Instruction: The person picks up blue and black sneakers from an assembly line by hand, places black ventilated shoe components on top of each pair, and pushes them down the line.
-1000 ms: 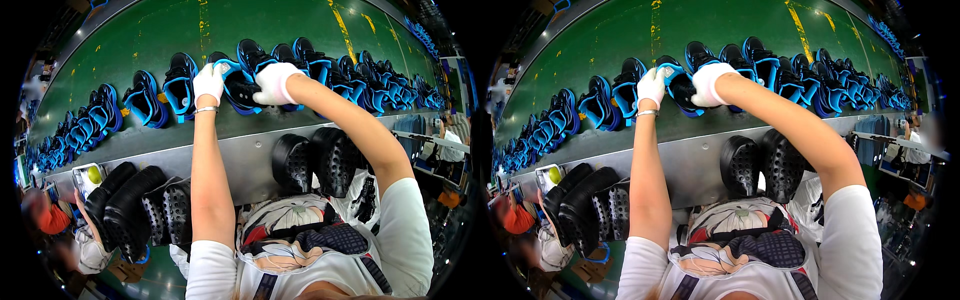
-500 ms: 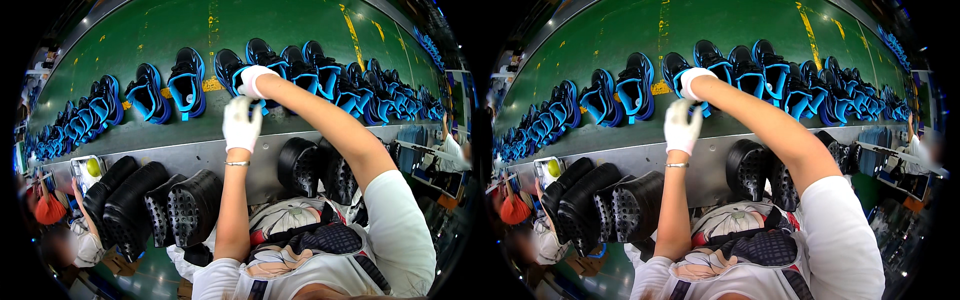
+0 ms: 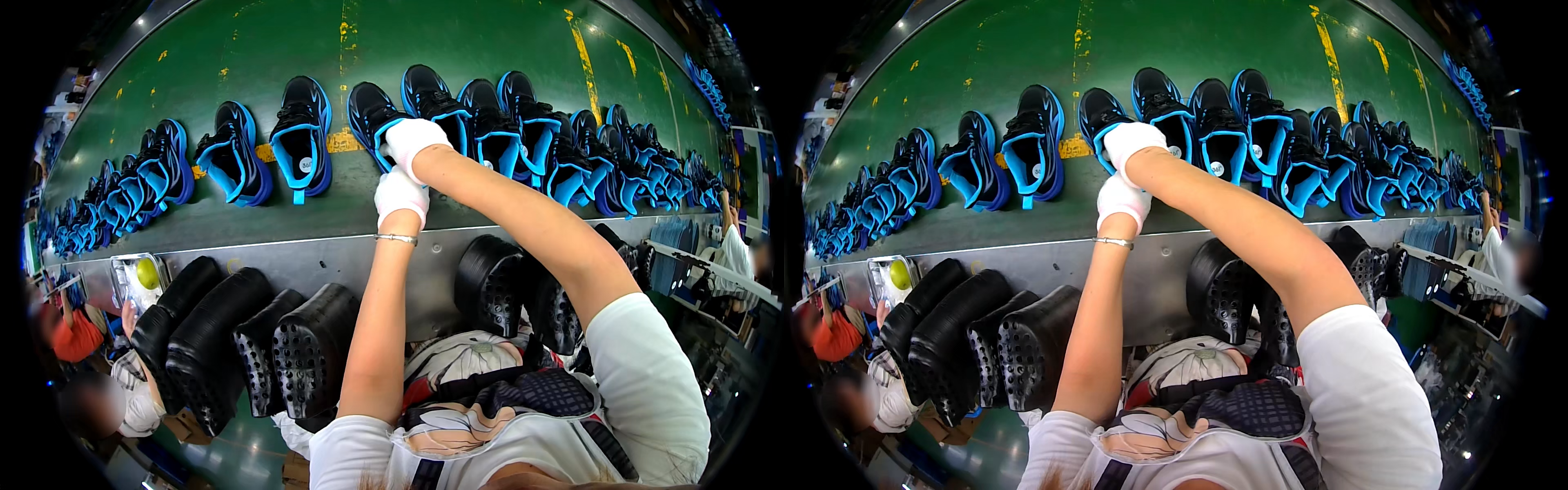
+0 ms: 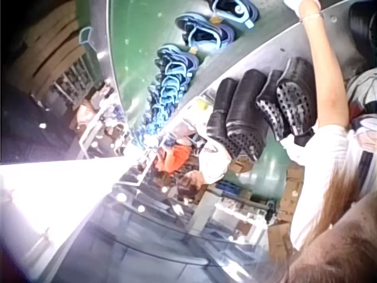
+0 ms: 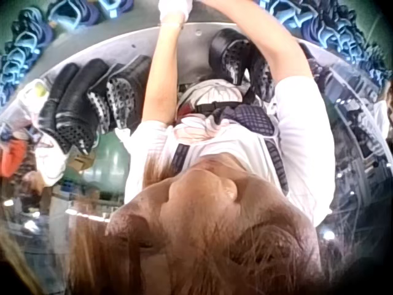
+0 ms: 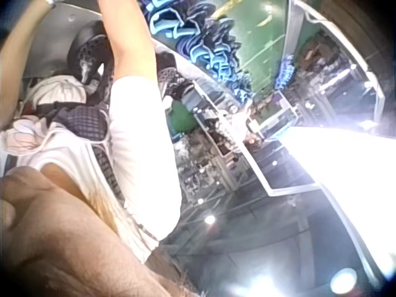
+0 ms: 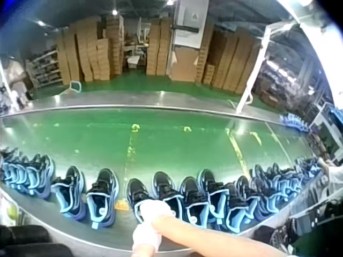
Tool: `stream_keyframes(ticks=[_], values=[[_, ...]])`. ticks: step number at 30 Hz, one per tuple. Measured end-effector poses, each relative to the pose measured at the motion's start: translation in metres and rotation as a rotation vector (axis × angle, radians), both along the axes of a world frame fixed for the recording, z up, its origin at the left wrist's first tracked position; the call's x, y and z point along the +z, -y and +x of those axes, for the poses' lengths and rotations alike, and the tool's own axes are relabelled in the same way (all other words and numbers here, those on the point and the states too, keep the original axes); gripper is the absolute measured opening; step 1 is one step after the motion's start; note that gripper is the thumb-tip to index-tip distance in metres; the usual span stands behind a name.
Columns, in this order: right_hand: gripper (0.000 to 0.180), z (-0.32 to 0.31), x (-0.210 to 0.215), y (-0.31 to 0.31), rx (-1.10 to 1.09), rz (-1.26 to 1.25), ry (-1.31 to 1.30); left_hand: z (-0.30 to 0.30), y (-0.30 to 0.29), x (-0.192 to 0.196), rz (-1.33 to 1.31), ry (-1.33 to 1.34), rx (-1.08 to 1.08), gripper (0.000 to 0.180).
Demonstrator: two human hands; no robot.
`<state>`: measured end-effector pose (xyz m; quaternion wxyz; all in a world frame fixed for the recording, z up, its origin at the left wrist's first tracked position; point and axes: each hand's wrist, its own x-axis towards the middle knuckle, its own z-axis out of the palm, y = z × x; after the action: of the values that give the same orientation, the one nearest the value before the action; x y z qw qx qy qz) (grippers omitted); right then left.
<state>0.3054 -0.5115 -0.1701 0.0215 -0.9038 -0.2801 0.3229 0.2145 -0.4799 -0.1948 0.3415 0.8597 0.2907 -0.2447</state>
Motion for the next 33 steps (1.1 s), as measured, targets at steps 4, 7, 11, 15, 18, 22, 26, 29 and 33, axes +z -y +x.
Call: stream_keyframes(ticks=[4,7,11,15,18,22,26,29,33], values=[[0.024,0.0,-0.007,-0.006,-0.004,0.01,-0.02,-0.003,0.004,-0.01,0.03,0.002,0.074,0.021],[0.025,-0.005,0.003,-0.005,-0.061,0.069,-0.028,-0.002,0.005,-0.023,0.082,0.003,-0.028,0.019],[0.028,0.001,0.015,-0.004,-0.086,0.058,-0.087,-0.003,-0.005,-0.041,0.186,0.058,-0.399,0.029],[0.036,-0.005,0.079,0.042,0.076,0.107,-0.137,-0.003,-0.005,-0.022,0.273,0.242,-0.57,0.034],[0.04,-0.019,0.163,0.139,0.126,0.223,-0.103,0.002,-0.011,-0.018,0.12,0.228,-0.413,0.036],[0.041,-0.038,0.209,0.308,-0.249,0.317,0.185,-0.015,-0.018,-0.013,0.289,0.235,-0.287,0.045],[0.034,-0.096,0.204,0.507,-0.841,0.271,0.445,-0.038,-0.001,0.007,0.463,0.617,-0.341,0.047],[0.033,-0.149,0.178,0.608,-1.007,0.083,0.509,-0.063,0.018,0.03,0.444,0.763,-0.245,0.043],[0.034,-0.19,0.107,0.658,-0.965,0.003,0.489,-0.098,0.04,0.045,0.37,0.702,-0.162,0.039]])
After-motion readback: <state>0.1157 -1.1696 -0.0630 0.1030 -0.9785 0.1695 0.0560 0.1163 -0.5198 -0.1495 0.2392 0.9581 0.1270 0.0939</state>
